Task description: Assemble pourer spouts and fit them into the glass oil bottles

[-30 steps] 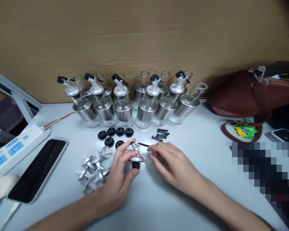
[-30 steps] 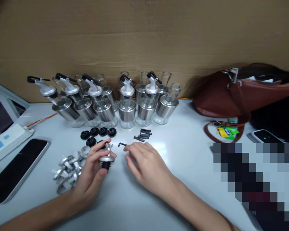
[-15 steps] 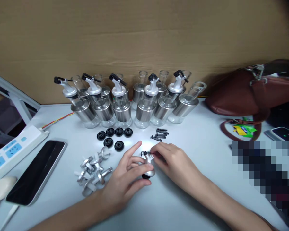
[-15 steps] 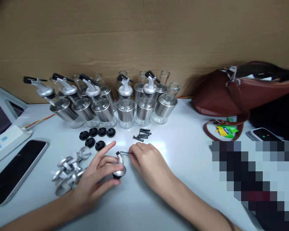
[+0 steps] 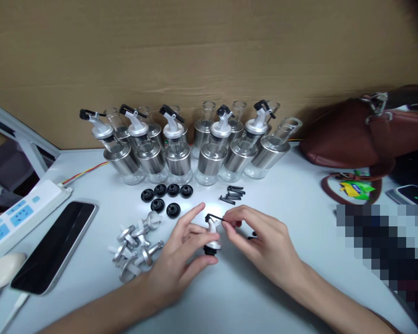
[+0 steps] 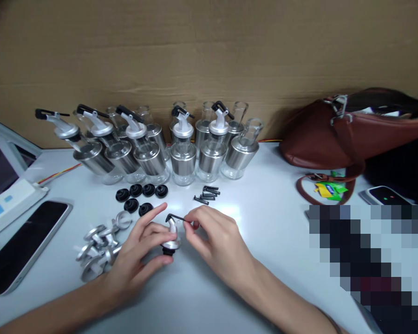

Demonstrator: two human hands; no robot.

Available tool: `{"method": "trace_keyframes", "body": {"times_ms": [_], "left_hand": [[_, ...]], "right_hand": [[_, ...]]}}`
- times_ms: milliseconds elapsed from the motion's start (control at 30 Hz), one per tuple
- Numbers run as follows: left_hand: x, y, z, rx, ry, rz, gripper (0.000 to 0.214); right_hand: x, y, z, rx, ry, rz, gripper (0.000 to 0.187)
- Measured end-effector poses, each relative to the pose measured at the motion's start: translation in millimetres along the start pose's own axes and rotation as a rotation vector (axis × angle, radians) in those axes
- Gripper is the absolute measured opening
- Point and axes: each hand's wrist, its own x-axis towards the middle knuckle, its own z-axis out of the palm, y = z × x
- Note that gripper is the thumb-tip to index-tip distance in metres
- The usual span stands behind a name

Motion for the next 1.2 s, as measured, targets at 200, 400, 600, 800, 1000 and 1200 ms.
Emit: {"method": "trace_keyframes", "body": {"times_ms": [200,400,600,800,1000,1200], "left_hand": [[0.7,0.7,0.2,0.019,-0.004,0.011,0.027],[1.2,0.5,-0.9,0.042,-0.003,0.004,0.025],[0.9,0.8,-0.8,0.04,0.009,0.001,0.025],[0.3,0.9,-2.7,0.052,-0.012,0.018,0.024],[0.2,-0.2,-2.8,0.061,-0.043,0.054,0.023],[0.8,-1.2,-2.1,0.057,-0.014,0.077,0.024]], "right_hand": [[0.3,-0.5,0.3,0.019,0.063,0.03,0.013],[-1.3,0.5,1.4,0.049,0.02,-0.013,0.015],[-1.6,1.9,2.2,0.039,-0.022,-0.06,0.015],[-2.3,1.1,2.7,0.068,-0.036,-0.123,0.012],[-2.6,-0.6,1.1,0.11,0.082,-0.024,0.016],[-1.7,-2.4,0.7,0.146,0.052,-0.025,0.016]]}}
